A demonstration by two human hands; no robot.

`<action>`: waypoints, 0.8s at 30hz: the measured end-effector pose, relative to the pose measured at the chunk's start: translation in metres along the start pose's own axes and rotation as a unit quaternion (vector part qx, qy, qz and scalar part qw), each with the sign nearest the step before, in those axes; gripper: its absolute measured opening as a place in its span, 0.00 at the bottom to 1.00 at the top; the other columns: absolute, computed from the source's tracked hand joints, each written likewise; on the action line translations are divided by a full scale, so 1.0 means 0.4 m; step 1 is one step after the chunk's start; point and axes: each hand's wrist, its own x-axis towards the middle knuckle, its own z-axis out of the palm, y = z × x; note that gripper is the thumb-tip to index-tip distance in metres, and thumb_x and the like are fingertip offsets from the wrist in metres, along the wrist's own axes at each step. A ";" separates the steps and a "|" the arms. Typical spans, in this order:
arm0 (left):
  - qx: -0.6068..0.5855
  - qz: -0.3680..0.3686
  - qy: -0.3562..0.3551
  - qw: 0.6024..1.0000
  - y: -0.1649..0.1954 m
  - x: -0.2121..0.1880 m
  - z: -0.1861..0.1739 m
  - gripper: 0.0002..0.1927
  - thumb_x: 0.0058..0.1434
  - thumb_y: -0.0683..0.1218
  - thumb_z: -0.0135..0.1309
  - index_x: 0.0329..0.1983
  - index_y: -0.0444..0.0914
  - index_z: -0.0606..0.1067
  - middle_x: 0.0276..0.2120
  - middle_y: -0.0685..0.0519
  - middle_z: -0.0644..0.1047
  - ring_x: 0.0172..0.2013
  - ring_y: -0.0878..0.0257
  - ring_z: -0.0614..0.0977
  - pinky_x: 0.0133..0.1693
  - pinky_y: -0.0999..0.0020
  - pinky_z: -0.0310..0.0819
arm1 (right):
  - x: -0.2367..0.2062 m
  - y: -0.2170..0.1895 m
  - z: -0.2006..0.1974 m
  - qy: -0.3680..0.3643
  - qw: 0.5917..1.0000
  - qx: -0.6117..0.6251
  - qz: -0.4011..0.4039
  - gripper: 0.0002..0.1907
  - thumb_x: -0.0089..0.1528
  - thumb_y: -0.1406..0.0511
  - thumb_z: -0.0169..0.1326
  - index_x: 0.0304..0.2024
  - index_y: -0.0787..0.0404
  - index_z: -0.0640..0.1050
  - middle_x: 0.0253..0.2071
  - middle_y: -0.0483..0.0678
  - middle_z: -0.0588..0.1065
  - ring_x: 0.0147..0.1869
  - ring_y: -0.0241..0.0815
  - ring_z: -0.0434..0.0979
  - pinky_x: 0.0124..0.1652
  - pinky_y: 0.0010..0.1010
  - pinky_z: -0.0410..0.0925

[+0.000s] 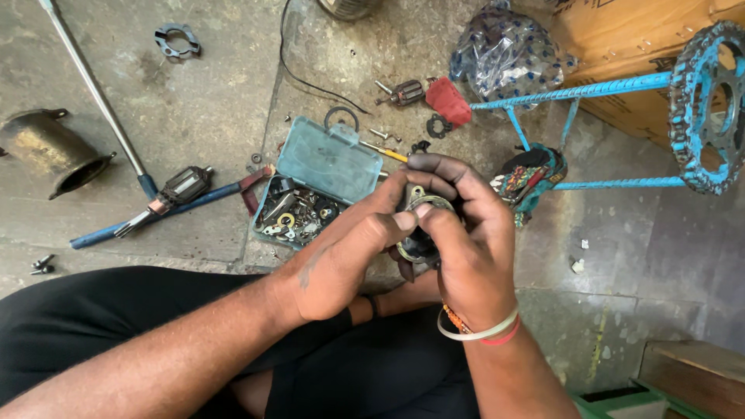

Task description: The person sits on the floor and assembles a mechanical component, likely a clutch or engine part, by hand. They insert small metal rings and washers into the housing, search through a plastic box for specific parts, and use a caliper to measure a component.

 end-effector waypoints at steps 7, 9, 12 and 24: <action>-0.005 0.014 -0.004 1.000 0.004 0.004 -0.001 0.30 0.65 0.55 0.38 0.66 0.35 0.64 0.56 0.47 0.72 0.58 0.61 0.72 0.60 0.64 0.64 | 0.003 -0.002 -0.003 -0.005 0.998 0.049 0.032 0.22 0.62 0.77 0.47 0.59 0.74 0.73 0.52 0.54 0.78 0.53 0.36 0.76 0.53 0.25 0.70; 0.000 -0.010 0.004 1.000 0.007 0.005 0.001 0.30 0.65 0.55 0.39 0.66 0.36 0.64 0.54 0.47 0.73 0.54 0.61 0.73 0.56 0.64 0.67 | 0.002 -0.003 -0.001 -0.006 0.998 0.052 0.027 0.22 0.62 0.77 0.46 0.59 0.74 0.73 0.52 0.54 0.78 0.53 0.36 0.77 0.53 0.25 0.70; 0.026 0.011 0.013 1.000 0.008 0.004 0.002 0.30 0.64 0.55 0.39 0.66 0.37 0.64 0.54 0.48 0.73 0.53 0.61 0.73 0.54 0.65 0.67 | 0.000 -0.004 0.005 0.005 1.000 0.025 0.015 0.21 0.63 0.77 0.46 0.60 0.74 0.73 0.51 0.54 0.78 0.52 0.35 0.76 0.53 0.24 0.70; -0.139 -0.001 0.004 0.990 -0.023 0.026 -0.014 0.28 0.67 0.55 0.38 0.65 0.37 0.66 0.49 0.51 0.72 0.46 0.62 0.75 0.42 0.63 0.73 | 0.006 -0.016 -0.004 -0.012 0.999 0.029 -0.014 0.23 0.64 0.76 0.49 0.62 0.76 0.71 0.55 0.55 0.79 0.58 0.39 0.79 0.59 0.27 0.71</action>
